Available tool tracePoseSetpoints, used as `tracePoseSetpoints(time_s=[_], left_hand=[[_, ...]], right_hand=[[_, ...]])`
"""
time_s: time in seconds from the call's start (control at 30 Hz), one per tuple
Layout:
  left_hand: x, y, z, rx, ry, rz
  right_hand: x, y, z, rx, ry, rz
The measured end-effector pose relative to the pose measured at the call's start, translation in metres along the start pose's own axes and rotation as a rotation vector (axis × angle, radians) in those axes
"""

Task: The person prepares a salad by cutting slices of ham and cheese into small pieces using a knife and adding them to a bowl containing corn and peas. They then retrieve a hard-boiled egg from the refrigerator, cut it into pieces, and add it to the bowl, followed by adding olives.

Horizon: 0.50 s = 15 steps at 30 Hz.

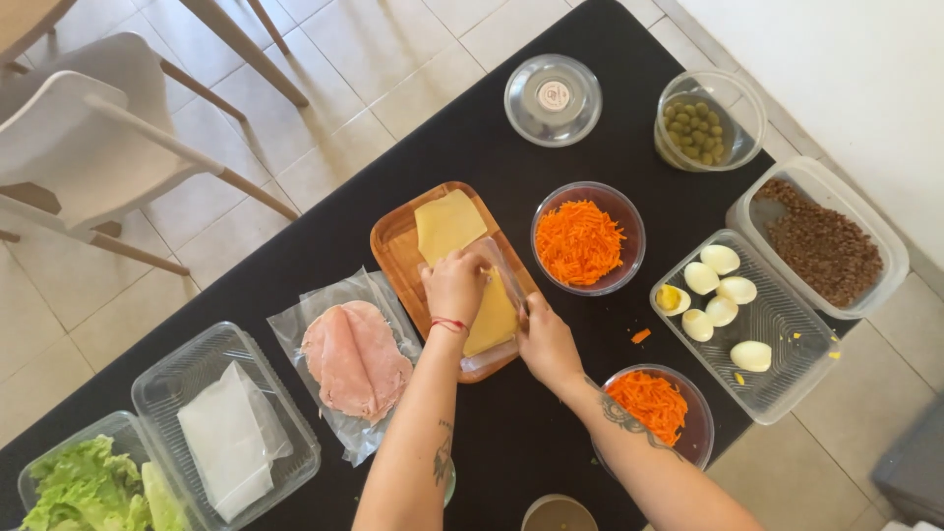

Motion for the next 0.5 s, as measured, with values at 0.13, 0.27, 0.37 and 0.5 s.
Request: tracePoseSetpoints(time_s=[0.13,0.27,0.37,0.5], left_hand=[[0.0,-0.016,-0.013,0.137,0.099,-0.026],[0.0,-0.015,-0.036,0.236,0.438,-0.064],[0.002,-0.031,-0.063,0.124,0.541,-0.203],[-0.002,-0.093,-0.1,-0.047,0.281,-0.586]], right_hand=[[0.004,0.0,0.0,-0.003,-0.017,-0.015],[-0.015,-0.019,-0.011,0.058,-0.103,0.1],[-0.03,-0.021,-0.016,0.037,-0.188,0.143],[-0.025,-0.007,-0.014,-0.012,-0.271,0.115]])
Point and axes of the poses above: each hand's wrist, its own z-axis towards the middle knuckle, its own y-axis out of the palm, x = y × z, the point moved 6 cm from there along z, towards the middle knuckle, and after that the axes turned 6 degrees about y, right-handed, at the moved point
